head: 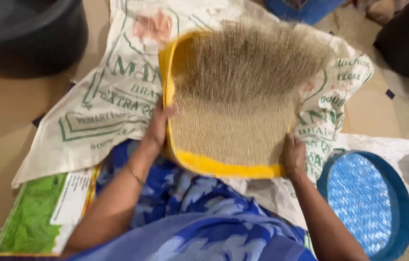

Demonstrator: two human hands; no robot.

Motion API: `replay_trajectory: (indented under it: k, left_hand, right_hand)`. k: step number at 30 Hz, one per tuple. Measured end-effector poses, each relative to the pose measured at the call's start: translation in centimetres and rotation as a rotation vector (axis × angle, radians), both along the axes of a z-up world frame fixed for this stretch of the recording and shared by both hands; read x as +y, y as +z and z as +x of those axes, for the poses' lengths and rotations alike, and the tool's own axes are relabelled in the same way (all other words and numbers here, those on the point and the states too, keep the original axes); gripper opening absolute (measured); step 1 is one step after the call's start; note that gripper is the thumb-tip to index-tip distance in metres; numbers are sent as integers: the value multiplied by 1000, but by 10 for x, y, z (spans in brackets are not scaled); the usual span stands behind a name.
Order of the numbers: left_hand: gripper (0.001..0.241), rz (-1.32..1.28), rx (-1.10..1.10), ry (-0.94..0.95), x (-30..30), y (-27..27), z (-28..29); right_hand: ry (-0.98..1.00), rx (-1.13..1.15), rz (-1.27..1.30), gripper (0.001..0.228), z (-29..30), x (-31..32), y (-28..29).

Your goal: Sift and sort grains using a flat tray to remove debris and impurities.

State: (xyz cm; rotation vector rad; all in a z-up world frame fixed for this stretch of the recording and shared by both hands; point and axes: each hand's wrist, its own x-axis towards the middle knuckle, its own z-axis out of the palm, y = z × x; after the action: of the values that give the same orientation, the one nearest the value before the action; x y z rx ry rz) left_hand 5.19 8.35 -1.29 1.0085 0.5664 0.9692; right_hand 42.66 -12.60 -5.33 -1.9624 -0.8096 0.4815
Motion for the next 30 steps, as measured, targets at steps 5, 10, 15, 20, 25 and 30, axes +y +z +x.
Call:
replay_trajectory:
  k: [5,10,15,20,25,30]
  left_hand:
    - [58,-226,23,123,-10,-143,-25]
    - [48,-502,7,-111,7,5,-85]
    - [49,-503,120,112,-23,-67,-106]
    - [51,-175,78,262,-72,-29,-126]
    - [47,-169,-64,171,-42,-34,-94]
    - [46,-367,-26,230,-62,-29,-78]
  right_hand:
    - [-101,118,-238,42,-41,-21,29]
    - [27,-12,-152,39,-68,-41,0]
    - [43,125,-103,35,-66,-31,-32]
    - [59,47,136,36,-78,-16,19]
    - [38,-227,0,37,-43,6,-1]
    - [132,-76,-134,32,-36,-18,-2]
